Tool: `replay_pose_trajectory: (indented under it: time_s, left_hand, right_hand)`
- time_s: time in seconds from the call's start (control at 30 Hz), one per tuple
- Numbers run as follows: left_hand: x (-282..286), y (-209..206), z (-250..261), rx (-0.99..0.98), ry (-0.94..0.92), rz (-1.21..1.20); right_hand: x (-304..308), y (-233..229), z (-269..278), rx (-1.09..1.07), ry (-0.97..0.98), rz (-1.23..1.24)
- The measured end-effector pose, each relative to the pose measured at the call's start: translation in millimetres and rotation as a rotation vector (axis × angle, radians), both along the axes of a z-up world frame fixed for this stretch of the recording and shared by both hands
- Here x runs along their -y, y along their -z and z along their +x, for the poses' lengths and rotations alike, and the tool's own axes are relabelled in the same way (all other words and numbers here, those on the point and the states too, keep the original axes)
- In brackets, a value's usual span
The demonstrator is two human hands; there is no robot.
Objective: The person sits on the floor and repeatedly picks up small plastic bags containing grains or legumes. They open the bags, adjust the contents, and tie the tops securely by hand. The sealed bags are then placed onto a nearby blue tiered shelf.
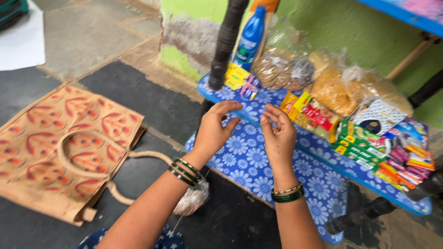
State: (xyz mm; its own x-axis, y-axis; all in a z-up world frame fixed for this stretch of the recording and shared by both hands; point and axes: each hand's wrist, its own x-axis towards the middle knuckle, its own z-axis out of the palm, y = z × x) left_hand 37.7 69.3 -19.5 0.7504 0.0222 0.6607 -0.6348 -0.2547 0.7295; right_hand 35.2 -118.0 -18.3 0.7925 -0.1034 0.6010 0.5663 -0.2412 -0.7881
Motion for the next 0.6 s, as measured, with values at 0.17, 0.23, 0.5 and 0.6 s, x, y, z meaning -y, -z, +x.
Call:
replay_pose_trajectory:
  time_s: [0.17, 0.23, 0.5, 0.6]
  left_hand:
    - [-43.9, 33.2, -38.9, -0.147, -0.044, -0.033]
    - [-59.7, 49.5, -49.4, -0.180, -0.070, -0.040]
    - [-92.3, 128.3, -53.6, -0.296, -0.140, -0.098]
    - [-92.5, 165.7, -46.6, -0.372, -0.148, -0.076]
  right_hand:
    - [-37.6, 26.1, -17.5, -0.041, -0.072, 0.042]
    - [-51.3, 40.1, -19.0, -0.061, -0.092, 0.046]
    - [-95.1, 118.1, -17.8, -0.177, -0.034, -0.022]
    - [-101.0, 154.4, -17.6, -0.217, 0.008, -0.107]
